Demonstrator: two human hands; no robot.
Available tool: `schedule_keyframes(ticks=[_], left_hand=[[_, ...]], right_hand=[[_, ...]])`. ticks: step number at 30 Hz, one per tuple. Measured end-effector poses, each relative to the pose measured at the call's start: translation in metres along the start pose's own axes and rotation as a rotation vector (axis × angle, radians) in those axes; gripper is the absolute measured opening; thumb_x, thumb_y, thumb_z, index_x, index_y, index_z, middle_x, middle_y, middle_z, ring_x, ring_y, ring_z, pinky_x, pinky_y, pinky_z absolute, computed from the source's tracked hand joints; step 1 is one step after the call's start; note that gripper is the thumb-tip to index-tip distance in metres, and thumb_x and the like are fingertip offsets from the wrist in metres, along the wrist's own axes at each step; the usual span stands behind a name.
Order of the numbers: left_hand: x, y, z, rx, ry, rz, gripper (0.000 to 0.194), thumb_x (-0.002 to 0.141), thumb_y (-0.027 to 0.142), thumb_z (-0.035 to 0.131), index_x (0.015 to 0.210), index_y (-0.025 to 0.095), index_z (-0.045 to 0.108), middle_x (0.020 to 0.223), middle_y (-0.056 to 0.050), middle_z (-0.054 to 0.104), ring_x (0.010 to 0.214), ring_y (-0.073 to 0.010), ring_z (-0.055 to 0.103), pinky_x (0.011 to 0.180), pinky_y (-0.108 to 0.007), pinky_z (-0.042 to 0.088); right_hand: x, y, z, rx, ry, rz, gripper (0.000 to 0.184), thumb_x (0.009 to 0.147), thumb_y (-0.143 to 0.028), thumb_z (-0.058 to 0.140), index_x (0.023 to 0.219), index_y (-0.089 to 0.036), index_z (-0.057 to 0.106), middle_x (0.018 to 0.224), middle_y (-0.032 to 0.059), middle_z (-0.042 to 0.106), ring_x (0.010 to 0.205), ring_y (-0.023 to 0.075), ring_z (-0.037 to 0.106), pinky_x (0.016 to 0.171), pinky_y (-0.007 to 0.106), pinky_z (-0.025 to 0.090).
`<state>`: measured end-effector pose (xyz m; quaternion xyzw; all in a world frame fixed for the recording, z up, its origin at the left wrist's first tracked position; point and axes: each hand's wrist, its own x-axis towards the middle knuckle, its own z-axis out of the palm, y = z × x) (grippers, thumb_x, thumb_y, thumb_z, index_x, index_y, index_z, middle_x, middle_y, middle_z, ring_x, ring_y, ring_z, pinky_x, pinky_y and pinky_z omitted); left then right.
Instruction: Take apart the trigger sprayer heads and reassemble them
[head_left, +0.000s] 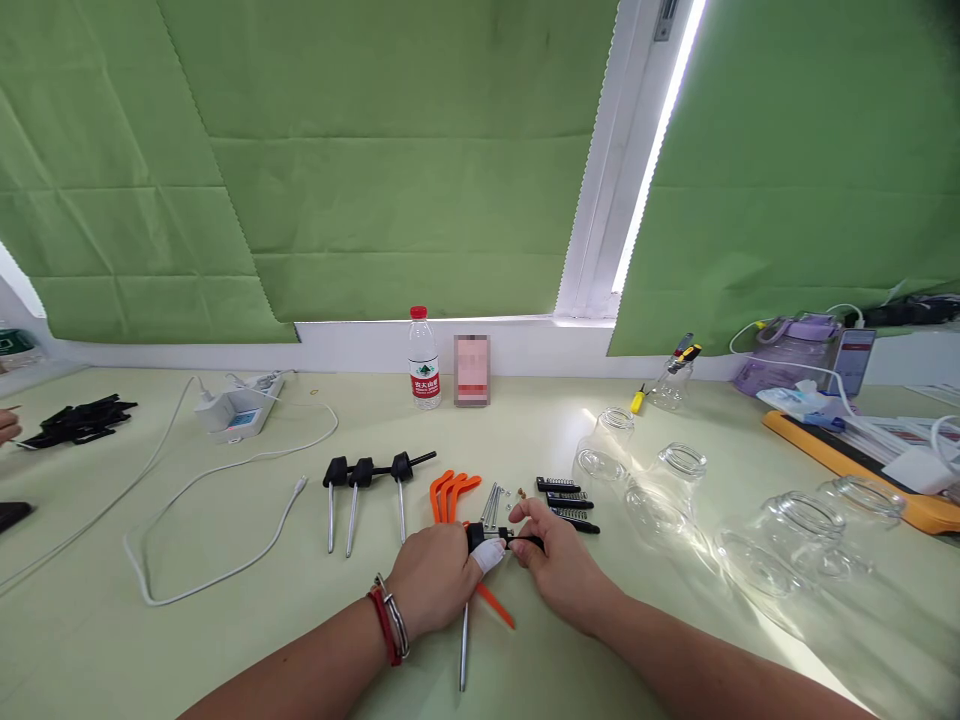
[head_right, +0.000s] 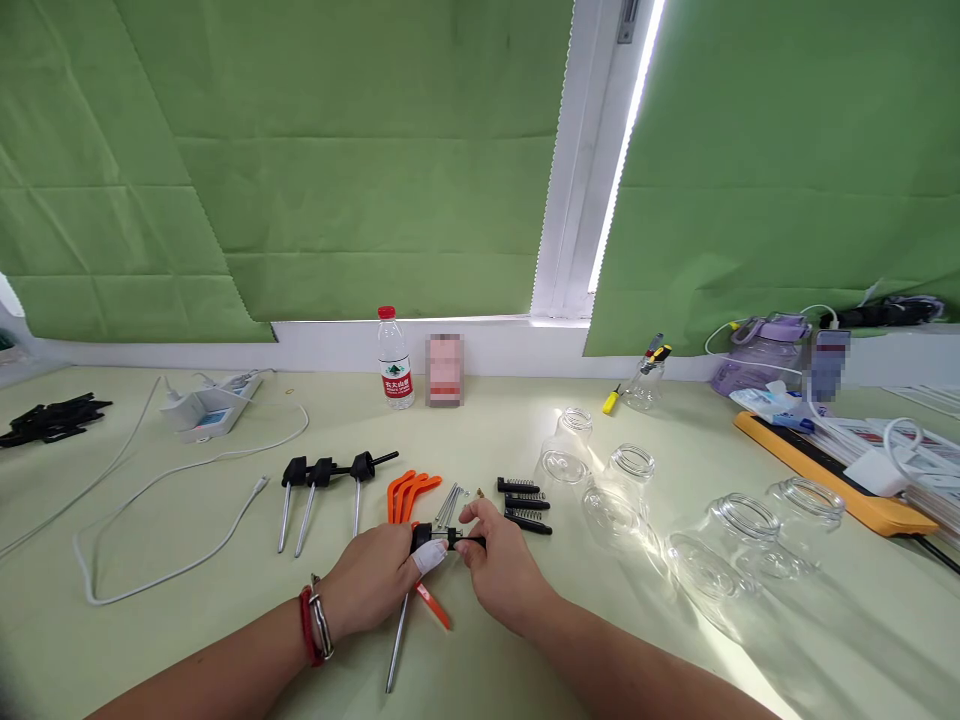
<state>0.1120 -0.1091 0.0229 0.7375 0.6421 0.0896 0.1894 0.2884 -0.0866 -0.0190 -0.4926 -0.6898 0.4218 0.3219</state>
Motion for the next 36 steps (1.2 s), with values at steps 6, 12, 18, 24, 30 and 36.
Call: schedule_keyframes(ticks=[6, 12, 18, 24, 30, 36], left_hand=[[0.0, 0.0, 0.0, 0.011, -0.012, 0.01, 0.051, 0.083, 0.06, 0.031, 0.066, 0.02, 0.059, 0.055, -0.005, 0.05, 0.053, -0.0232, 0.053, 0.051, -0.031, 0.033], [0.001, -0.001, 0.001, 0.062, -0.021, 0.017, 0.058, 0.085, 0.062, 0.023, 0.071, 0.019, 0.059, 0.058, -0.007, 0.053, 0.054, -0.024, 0.053, 0.049, -0.031, 0.032], [0.002, 0.0, -0.001, 0.08, -0.05, -0.004, 0.062, 0.085, 0.065, 0.019, 0.074, 0.019, 0.059, 0.064, -0.007, 0.057, 0.058, -0.0233, 0.055, 0.05, -0.03, 0.033], [0.002, 0.001, -0.002, 0.085, -0.051, -0.019, 0.06, 0.084, 0.066, 0.02, 0.072, 0.02, 0.057, 0.065, -0.008, 0.059, 0.06, -0.0234, 0.057, 0.051, -0.03, 0.033], [0.001, -0.003, 0.001, 0.08, -0.04, -0.007, 0.06, 0.083, 0.068, 0.021, 0.071, 0.02, 0.056, 0.066, -0.008, 0.059, 0.06, -0.0233, 0.057, 0.05, -0.03, 0.032], [0.001, -0.008, 0.003, 0.034, -0.035, -0.016, 0.057, 0.082, 0.069, 0.024, 0.069, 0.021, 0.052, 0.067, -0.006, 0.06, 0.061, -0.0227, 0.056, 0.05, -0.029, 0.03]], right_hand=[[-0.001, -0.001, 0.0, 0.015, -0.016, 0.019, 0.012, 0.078, -0.018, 0.046, 0.09, -0.022, 0.047, 0.075, -0.0013, 0.054, 0.063, 0.014, 0.046, 0.059, 0.026, 0.036], [0.0, -0.002, -0.001, 0.0, 0.0, 0.015, 0.013, 0.078, -0.018, 0.047, 0.09, -0.022, 0.047, 0.074, -0.0014, 0.054, 0.065, 0.0144, 0.048, 0.06, 0.026, 0.037], [-0.001, -0.005, -0.001, -0.046, 0.005, 0.029, 0.013, 0.079, -0.018, 0.046, 0.091, -0.023, 0.047, 0.078, -0.0006, 0.056, 0.068, 0.0151, 0.05, 0.062, 0.026, 0.038], [-0.001, -0.007, -0.001, -0.075, -0.005, 0.066, 0.02, 0.08, -0.019, 0.046, 0.1, -0.022, 0.051, 0.08, 0.0012, 0.057, 0.07, 0.016, 0.052, 0.065, 0.027, 0.04], [-0.002, -0.006, -0.002, -0.057, -0.007, 0.042, 0.008, 0.078, -0.017, 0.047, 0.084, -0.021, 0.051, 0.082, 0.0017, 0.06, 0.073, 0.016, 0.053, 0.065, 0.026, 0.04], [0.001, -0.001, -0.026, 0.026, -0.127, 0.097, 0.004, 0.076, -0.017, 0.049, 0.078, -0.02, 0.051, 0.066, -0.0018, 0.056, 0.062, 0.0132, 0.051, 0.058, 0.024, 0.039]])
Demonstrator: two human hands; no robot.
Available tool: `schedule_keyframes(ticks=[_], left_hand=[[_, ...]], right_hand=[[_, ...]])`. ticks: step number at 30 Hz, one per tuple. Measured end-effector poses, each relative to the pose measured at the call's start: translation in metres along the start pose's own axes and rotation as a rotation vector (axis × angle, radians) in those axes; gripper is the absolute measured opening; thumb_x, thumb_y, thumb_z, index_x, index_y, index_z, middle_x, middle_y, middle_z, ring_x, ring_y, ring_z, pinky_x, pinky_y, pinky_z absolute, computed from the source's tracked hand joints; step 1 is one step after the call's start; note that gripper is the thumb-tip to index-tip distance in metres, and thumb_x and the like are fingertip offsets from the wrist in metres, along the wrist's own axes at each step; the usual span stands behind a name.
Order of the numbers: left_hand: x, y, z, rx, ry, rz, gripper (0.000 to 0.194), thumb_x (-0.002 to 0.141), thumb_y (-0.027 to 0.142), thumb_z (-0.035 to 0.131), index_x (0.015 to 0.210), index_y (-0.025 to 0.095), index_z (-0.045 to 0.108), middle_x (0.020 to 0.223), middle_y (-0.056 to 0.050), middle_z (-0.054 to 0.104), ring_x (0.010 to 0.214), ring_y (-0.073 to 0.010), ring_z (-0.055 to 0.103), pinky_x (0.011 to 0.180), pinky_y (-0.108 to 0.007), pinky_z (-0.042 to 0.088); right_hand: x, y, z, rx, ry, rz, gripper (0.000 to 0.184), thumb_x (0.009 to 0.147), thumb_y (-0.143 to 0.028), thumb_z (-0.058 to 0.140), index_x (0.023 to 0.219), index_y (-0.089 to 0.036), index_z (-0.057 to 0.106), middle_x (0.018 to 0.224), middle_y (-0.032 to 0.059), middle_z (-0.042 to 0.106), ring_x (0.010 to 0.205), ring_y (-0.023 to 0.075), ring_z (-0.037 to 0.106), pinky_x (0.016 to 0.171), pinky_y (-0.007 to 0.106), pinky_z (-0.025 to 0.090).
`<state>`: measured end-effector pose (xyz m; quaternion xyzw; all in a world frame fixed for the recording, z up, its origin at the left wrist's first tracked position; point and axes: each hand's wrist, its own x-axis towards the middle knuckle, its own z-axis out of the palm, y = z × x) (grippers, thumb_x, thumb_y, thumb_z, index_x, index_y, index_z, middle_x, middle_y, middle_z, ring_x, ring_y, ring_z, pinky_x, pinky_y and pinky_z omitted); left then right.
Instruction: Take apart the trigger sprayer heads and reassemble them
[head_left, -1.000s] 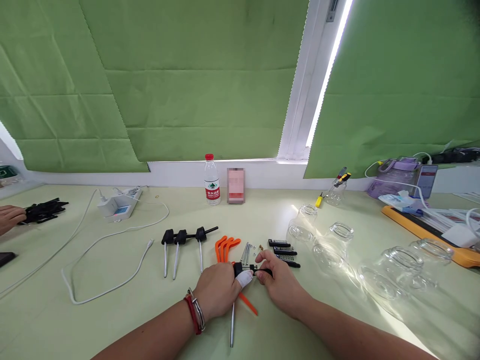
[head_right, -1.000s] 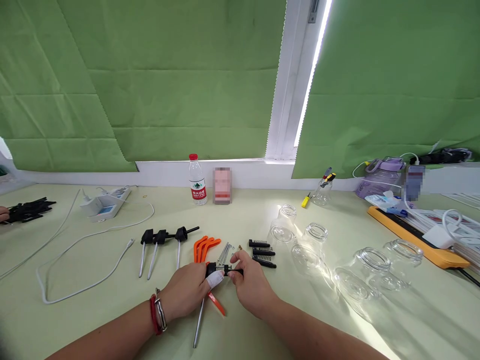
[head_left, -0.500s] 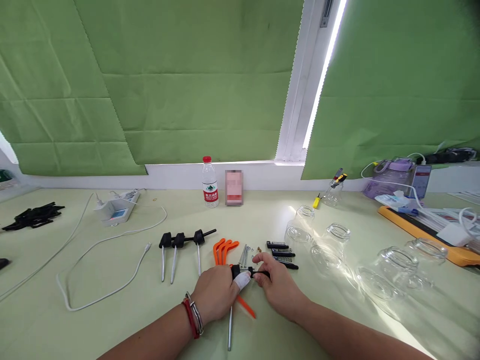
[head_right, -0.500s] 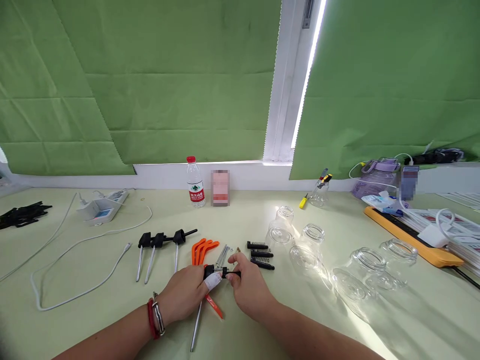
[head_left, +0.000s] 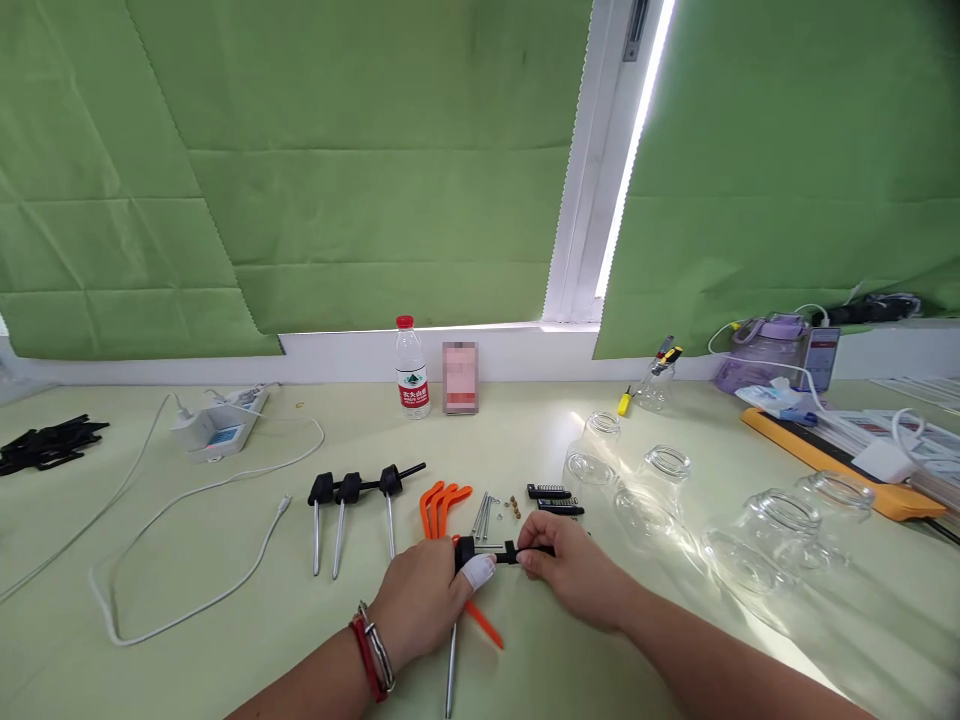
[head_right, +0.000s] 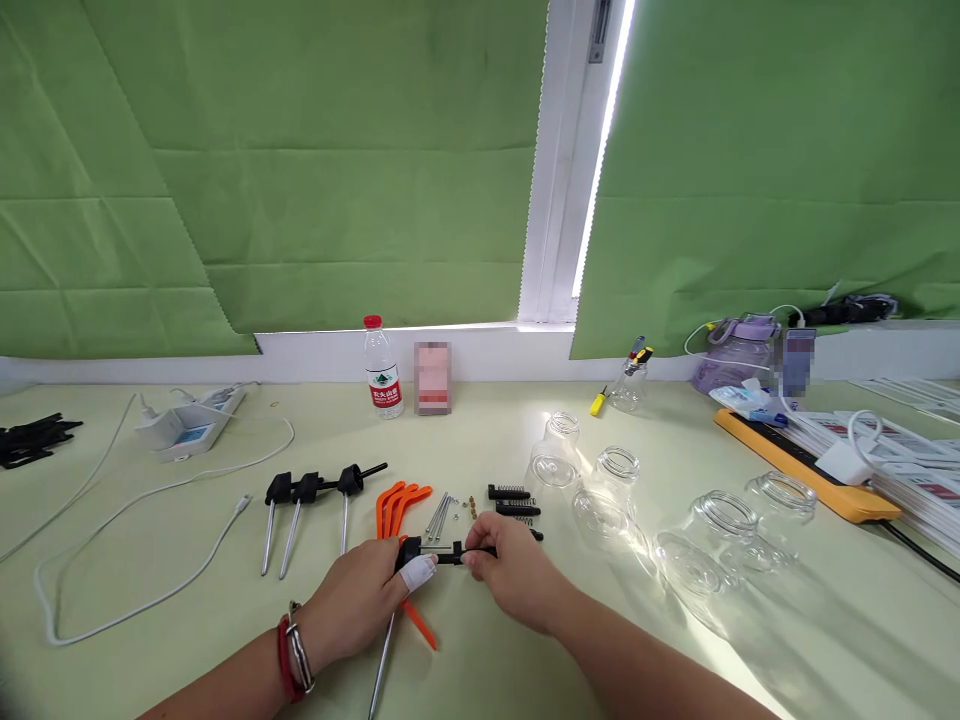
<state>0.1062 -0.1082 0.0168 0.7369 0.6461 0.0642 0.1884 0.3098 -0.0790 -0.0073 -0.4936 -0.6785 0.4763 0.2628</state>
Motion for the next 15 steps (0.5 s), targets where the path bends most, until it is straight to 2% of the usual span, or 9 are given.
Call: schedule_keyframes(ticks=[2, 5, 10, 15], left_hand=[[-0.001, -0.001, 0.001, -0.01, 0.0, 0.007, 0.055, 0.083, 0.067, 0.024, 0.07, 0.021, 0.052, 0.068, -0.006, 0.061, 0.061, -0.0222, 0.057, 0.05, -0.028, 0.03], [-0.001, -0.003, 0.001, -0.005, -0.009, 0.025, 0.054, 0.083, 0.067, 0.026, 0.07, 0.021, 0.051, 0.068, -0.005, 0.061, 0.061, -0.0214, 0.057, 0.05, -0.027, 0.029], [-0.001, -0.005, 0.002, 0.045, -0.003, 0.053, 0.057, 0.082, 0.069, 0.023, 0.07, 0.021, 0.05, 0.066, -0.005, 0.06, 0.059, -0.0215, 0.055, 0.05, -0.027, 0.029], [-0.002, -0.004, 0.002, 0.05, -0.011, 0.063, 0.058, 0.081, 0.07, 0.022, 0.068, 0.021, 0.049, 0.066, -0.005, 0.059, 0.059, -0.022, 0.055, 0.05, -0.028, 0.028]], right_hand=[[0.002, 0.001, -0.011, -0.019, -0.012, 0.015, 0.002, 0.075, -0.019, 0.05, 0.076, -0.019, 0.052, 0.064, -0.0012, 0.058, 0.062, 0.0137, 0.053, 0.058, 0.024, 0.04], [0.005, 0.001, -0.022, -0.134, 0.078, -0.006, 0.005, 0.075, -0.023, 0.052, 0.074, -0.019, 0.055, 0.069, 0.0008, 0.061, 0.066, 0.0154, 0.055, 0.06, 0.025, 0.041], [0.004, -0.005, -0.023, -0.377, 0.194, -0.051, 0.013, 0.078, -0.028, 0.05, 0.07, -0.021, 0.058, 0.069, 0.0007, 0.062, 0.064, 0.0157, 0.054, 0.056, 0.026, 0.038], [0.002, -0.01, -0.024, -0.431, 0.208, -0.061, 0.014, 0.078, -0.028, 0.049, 0.07, -0.02, 0.058, 0.065, 0.0004, 0.061, 0.058, 0.0142, 0.051, 0.052, 0.025, 0.036]])
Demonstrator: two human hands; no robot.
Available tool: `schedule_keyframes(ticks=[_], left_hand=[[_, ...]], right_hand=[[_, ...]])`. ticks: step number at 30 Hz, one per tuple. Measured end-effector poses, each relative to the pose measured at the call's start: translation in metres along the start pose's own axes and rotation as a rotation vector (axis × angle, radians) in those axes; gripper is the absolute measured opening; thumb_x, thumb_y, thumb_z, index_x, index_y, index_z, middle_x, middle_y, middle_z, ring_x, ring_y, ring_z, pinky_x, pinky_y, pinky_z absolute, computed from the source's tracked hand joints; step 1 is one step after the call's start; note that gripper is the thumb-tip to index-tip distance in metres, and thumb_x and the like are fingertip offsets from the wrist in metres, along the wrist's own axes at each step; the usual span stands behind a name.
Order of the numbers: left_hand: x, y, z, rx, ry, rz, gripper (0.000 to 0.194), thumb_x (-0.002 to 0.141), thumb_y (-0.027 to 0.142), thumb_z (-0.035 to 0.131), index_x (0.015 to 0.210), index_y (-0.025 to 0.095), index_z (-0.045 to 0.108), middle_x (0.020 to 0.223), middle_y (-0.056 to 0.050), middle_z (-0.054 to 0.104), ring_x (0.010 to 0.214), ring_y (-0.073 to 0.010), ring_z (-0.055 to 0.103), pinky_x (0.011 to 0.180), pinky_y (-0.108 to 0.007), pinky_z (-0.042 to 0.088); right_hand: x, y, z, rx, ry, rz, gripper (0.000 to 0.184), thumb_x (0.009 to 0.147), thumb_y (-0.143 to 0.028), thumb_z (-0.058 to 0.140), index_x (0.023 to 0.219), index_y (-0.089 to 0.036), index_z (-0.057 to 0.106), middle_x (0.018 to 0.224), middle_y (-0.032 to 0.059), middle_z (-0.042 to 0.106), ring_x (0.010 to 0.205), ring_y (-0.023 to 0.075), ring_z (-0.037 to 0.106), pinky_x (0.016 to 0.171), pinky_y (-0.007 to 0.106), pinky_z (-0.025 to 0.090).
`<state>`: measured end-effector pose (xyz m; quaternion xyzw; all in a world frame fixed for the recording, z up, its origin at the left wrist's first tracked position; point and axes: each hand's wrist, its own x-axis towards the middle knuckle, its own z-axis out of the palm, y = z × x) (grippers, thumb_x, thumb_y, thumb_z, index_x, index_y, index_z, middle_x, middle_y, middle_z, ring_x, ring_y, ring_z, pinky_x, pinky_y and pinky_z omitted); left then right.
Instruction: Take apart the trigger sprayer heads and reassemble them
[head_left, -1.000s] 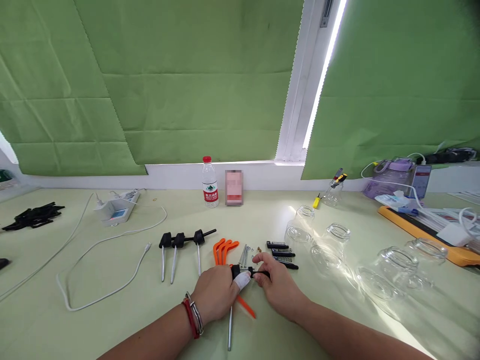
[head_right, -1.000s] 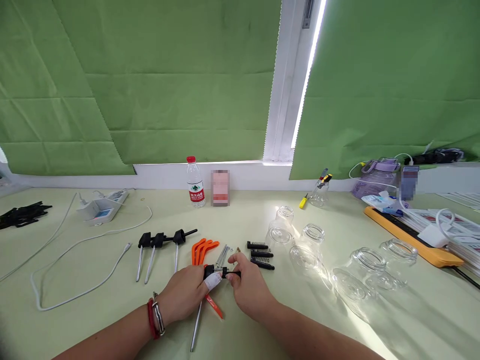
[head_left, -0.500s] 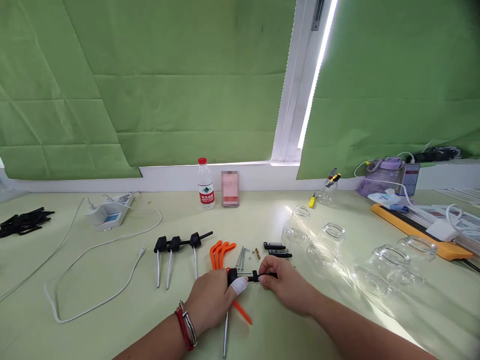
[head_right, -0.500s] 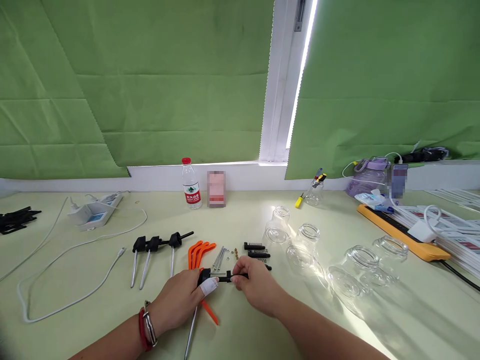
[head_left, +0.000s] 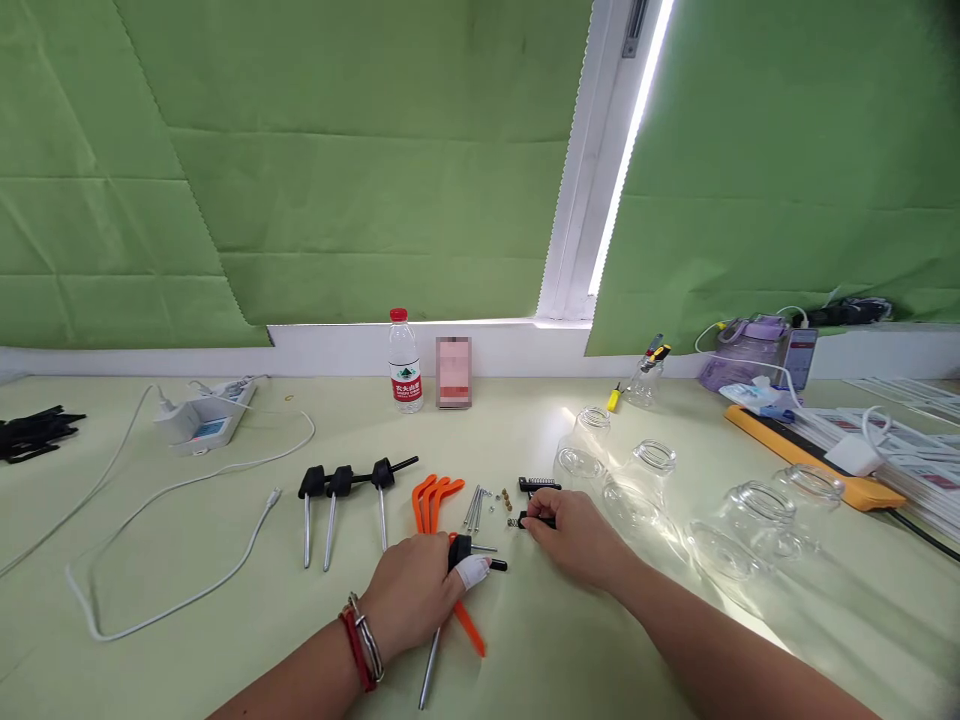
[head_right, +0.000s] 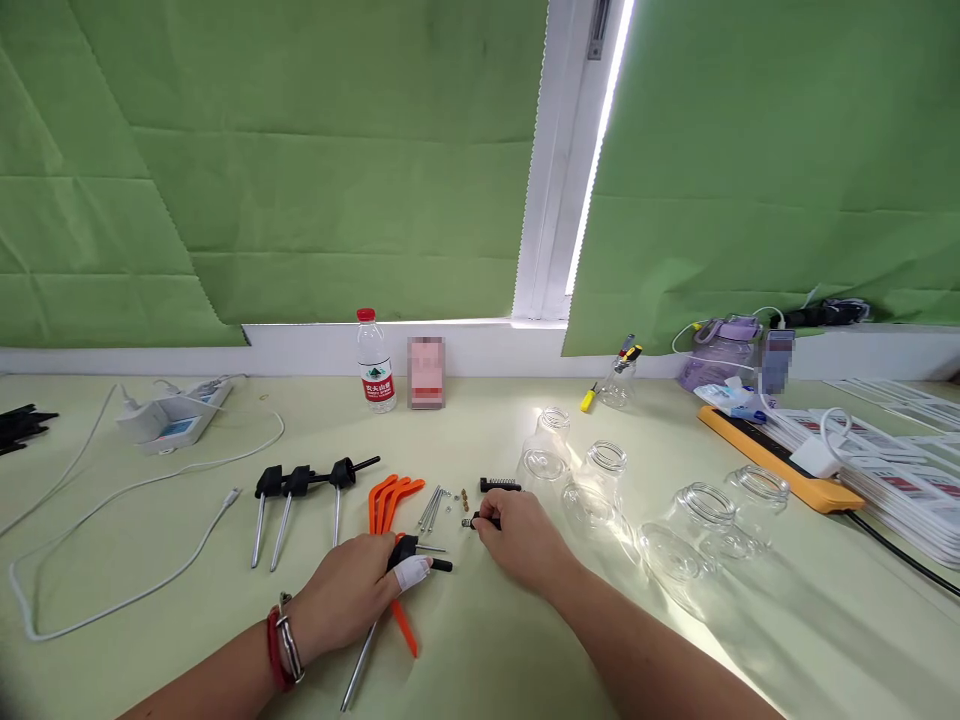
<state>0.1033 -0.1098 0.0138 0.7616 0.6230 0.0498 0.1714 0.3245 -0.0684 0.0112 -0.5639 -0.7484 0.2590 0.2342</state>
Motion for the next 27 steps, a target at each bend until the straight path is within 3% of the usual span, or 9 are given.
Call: schedule_keyframes(ticks=[10, 13, 17, 22, 27], left_hand=[[0.0, 0.001, -0.002, -0.03, -0.016, 0.017, 0.056, 0.082, 0.069, 0.025, 0.069, 0.021, 0.051, 0.064, -0.004, 0.058, 0.058, -0.0219, 0.054, 0.049, -0.028, 0.027], [0.001, -0.001, -0.001, -0.023, -0.009, 0.021, 0.054, 0.082, 0.067, 0.026, 0.07, 0.021, 0.052, 0.064, -0.005, 0.059, 0.059, -0.0222, 0.054, 0.049, -0.028, 0.028], [0.001, -0.001, -0.001, -0.017, -0.005, 0.02, 0.055, 0.082, 0.067, 0.027, 0.072, 0.022, 0.056, 0.066, -0.005, 0.06, 0.06, -0.0228, 0.056, 0.05, -0.029, 0.029], [0.0, 0.001, -0.003, -0.023, -0.002, 0.012, 0.058, 0.081, 0.069, 0.025, 0.073, 0.021, 0.058, 0.067, -0.005, 0.061, 0.061, -0.023, 0.057, 0.05, -0.029, 0.03], [0.0, 0.0, -0.002, -0.014, 0.012, 0.022, 0.06, 0.08, 0.071, 0.025, 0.072, 0.021, 0.056, 0.066, -0.006, 0.062, 0.06, -0.0234, 0.057, 0.05, -0.029, 0.029]], right_hand=[[0.0, 0.008, -0.029, -0.07, -0.053, 0.033, 0.017, 0.076, -0.031, 0.053, 0.064, -0.019, 0.058, 0.063, 0.0004, 0.06, 0.053, 0.0126, 0.048, 0.047, 0.024, 0.032], [-0.002, 0.008, -0.032, -0.023, -0.088, 0.025, 0.019, 0.079, -0.035, 0.053, 0.071, -0.02, 0.062, 0.067, 0.0014, 0.063, 0.058, 0.0149, 0.053, 0.051, 0.025, 0.037], [-0.006, -0.005, -0.011, 0.043, -0.028, -0.069, 0.019, 0.082, -0.031, 0.054, 0.093, -0.022, 0.066, 0.09, 0.0037, 0.068, 0.082, 0.0202, 0.06, 0.072, 0.03, 0.044], [-0.007, -0.019, 0.023, -0.276, 0.073, -0.2, 0.019, 0.088, -0.026, 0.048, 0.092, -0.021, 0.066, 0.097, 0.0064, 0.064, 0.092, 0.0221, 0.056, 0.078, 0.032, 0.042], [-0.006, -0.017, 0.029, -0.389, 0.09, -0.265, 0.019, 0.087, -0.026, 0.049, 0.083, -0.019, 0.066, 0.095, 0.0073, 0.063, 0.09, 0.0227, 0.053, 0.078, 0.033, 0.042]])
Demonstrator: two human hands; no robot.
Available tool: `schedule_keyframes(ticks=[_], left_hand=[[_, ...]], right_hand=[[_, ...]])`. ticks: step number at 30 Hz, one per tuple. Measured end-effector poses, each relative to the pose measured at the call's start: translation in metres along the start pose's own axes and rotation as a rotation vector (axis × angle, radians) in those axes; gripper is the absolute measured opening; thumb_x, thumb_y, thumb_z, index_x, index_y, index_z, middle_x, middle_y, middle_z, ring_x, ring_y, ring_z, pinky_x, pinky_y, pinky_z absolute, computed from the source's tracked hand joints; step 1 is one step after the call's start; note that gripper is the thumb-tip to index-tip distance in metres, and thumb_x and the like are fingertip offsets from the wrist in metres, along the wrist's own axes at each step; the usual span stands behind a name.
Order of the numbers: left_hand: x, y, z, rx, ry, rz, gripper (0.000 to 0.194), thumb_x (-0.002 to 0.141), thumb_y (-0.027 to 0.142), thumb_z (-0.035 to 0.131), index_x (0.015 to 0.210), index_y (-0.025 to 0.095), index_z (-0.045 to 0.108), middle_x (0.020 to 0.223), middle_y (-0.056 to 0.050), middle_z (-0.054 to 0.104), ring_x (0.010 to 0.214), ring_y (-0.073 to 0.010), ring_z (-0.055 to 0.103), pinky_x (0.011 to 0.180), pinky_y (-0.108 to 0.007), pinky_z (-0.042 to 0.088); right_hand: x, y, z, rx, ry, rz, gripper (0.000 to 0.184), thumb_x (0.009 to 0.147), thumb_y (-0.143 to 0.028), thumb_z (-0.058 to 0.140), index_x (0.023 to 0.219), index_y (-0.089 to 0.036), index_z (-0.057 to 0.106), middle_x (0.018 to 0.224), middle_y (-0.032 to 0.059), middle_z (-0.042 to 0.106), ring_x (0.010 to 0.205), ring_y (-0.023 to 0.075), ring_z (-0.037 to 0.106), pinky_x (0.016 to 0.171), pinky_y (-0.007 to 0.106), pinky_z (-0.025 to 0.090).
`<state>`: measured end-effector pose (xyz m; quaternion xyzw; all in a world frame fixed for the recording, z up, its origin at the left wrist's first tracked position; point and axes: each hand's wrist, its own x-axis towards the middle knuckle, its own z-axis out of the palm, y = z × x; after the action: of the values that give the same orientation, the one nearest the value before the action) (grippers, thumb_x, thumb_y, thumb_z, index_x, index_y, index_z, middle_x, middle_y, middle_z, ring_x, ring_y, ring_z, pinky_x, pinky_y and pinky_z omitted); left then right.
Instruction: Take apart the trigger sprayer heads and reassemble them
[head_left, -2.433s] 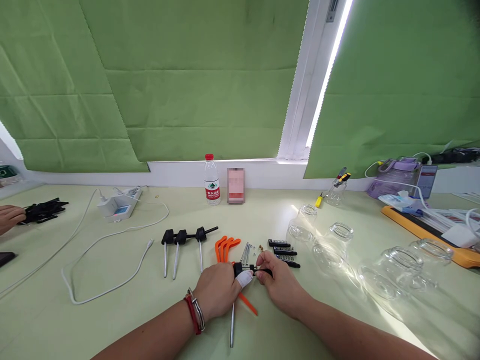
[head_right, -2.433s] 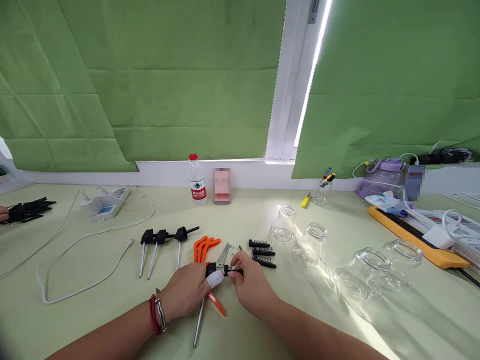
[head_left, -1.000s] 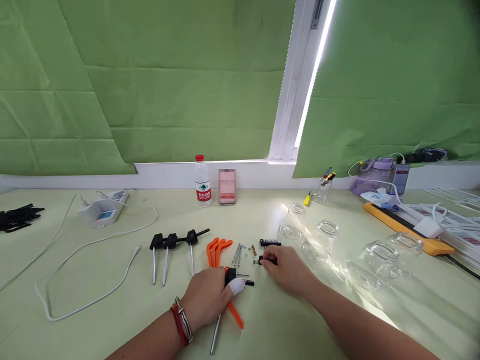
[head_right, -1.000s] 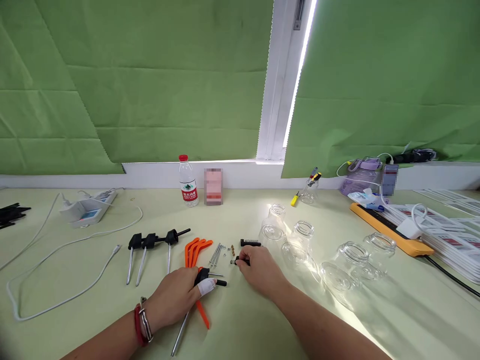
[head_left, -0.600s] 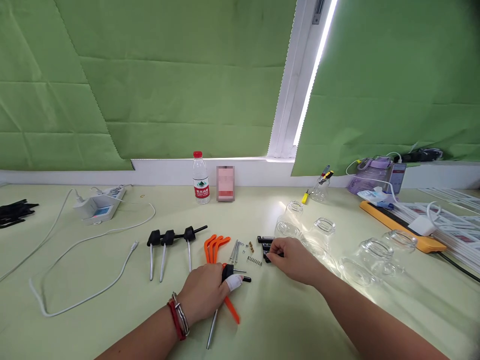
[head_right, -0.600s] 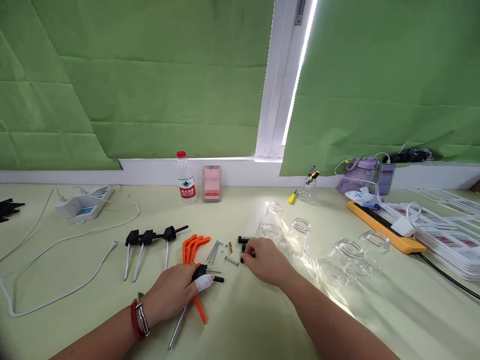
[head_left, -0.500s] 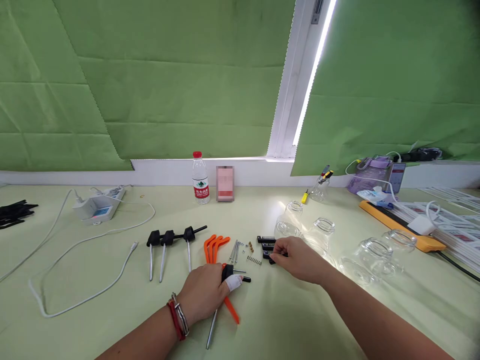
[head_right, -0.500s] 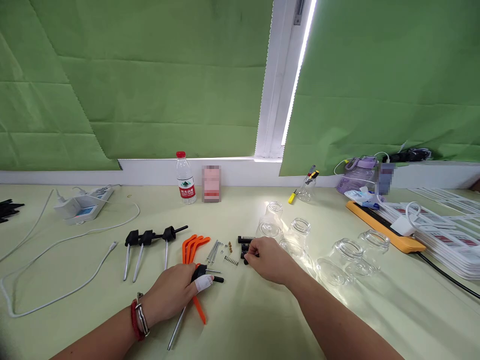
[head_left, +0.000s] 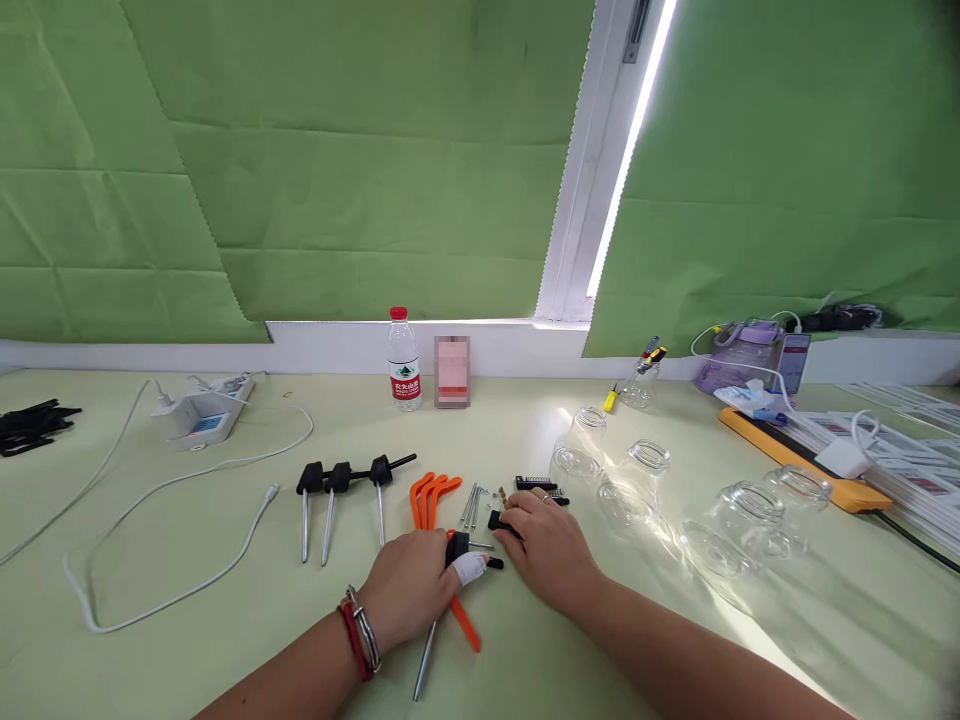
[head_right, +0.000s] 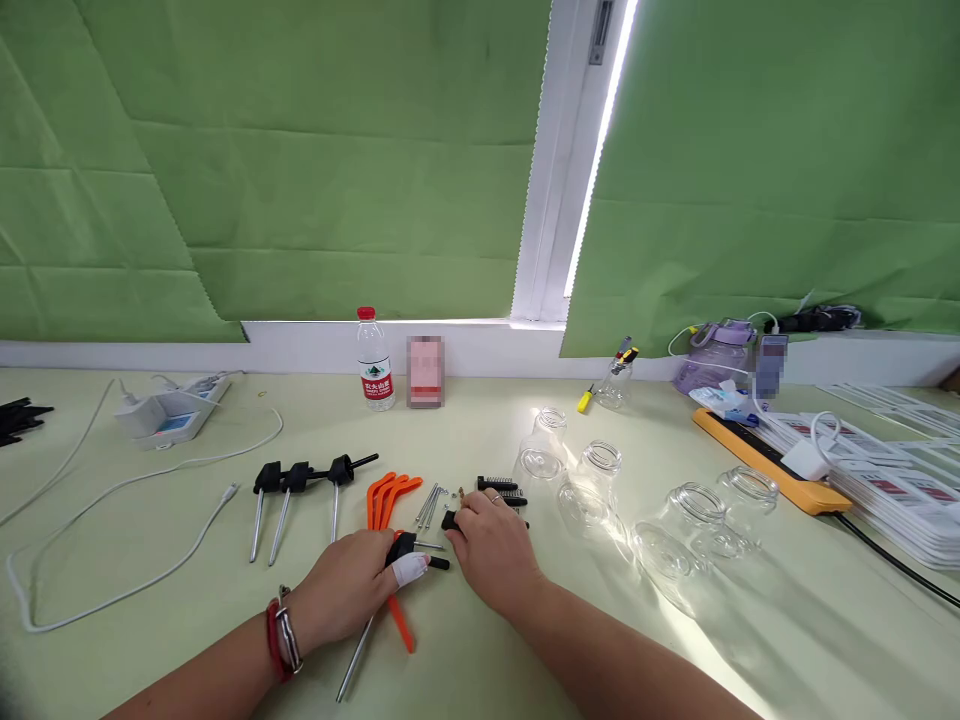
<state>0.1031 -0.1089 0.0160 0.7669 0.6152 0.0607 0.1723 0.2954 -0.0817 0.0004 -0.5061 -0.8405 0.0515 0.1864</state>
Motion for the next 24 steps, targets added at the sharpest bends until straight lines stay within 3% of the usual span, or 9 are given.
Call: schedule_keyframes(ticks=[6, 11, 17, 24], left_hand=[[-0.001, 0.0, 0.0, -0.009, -0.006, -0.007, 0.056, 0.082, 0.068, 0.026, 0.071, 0.021, 0.055, 0.067, -0.006, 0.062, 0.061, -0.0234, 0.057, 0.048, -0.029, 0.028], [-0.002, 0.001, -0.002, -0.002, -0.004, -0.002, 0.055, 0.083, 0.066, 0.026, 0.073, 0.021, 0.056, 0.068, -0.005, 0.063, 0.062, -0.0232, 0.058, 0.049, -0.028, 0.029], [-0.002, 0.002, -0.002, -0.005, -0.016, -0.018, 0.053, 0.084, 0.063, 0.028, 0.075, 0.021, 0.057, 0.07, -0.005, 0.064, 0.064, -0.0234, 0.059, 0.049, -0.028, 0.031], [-0.002, 0.0, -0.002, -0.027, -0.021, -0.008, 0.056, 0.082, 0.068, 0.026, 0.072, 0.021, 0.055, 0.067, -0.005, 0.061, 0.062, -0.023, 0.057, 0.05, -0.028, 0.029]], right_hand=[[-0.004, 0.005, -0.003, 0.04, -0.043, 0.004, 0.015, 0.084, -0.026, 0.054, 0.076, -0.02, 0.065, 0.088, 0.0049, 0.065, 0.087, 0.0209, 0.055, 0.084, 0.034, 0.039], [-0.01, 0.015, -0.018, 0.1, -0.142, 0.03, 0.007, 0.076, -0.026, 0.062, 0.073, -0.023, 0.067, 0.084, 0.0008, 0.067, 0.084, 0.0196, 0.057, 0.075, 0.03, 0.041], [-0.01, 0.03, -0.035, 0.09, -0.274, -0.007, 0.01, 0.07, -0.02, 0.065, 0.063, -0.025, 0.07, 0.086, -0.0012, 0.069, 0.082, 0.0192, 0.059, 0.071, 0.028, 0.039], [-0.007, 0.045, -0.039, 0.04, -0.304, 0.024, 0.007, 0.065, -0.02, 0.069, 0.059, -0.024, 0.069, 0.085, -0.0015, 0.069, 0.08, 0.0199, 0.06, 0.062, 0.028, 0.036]])
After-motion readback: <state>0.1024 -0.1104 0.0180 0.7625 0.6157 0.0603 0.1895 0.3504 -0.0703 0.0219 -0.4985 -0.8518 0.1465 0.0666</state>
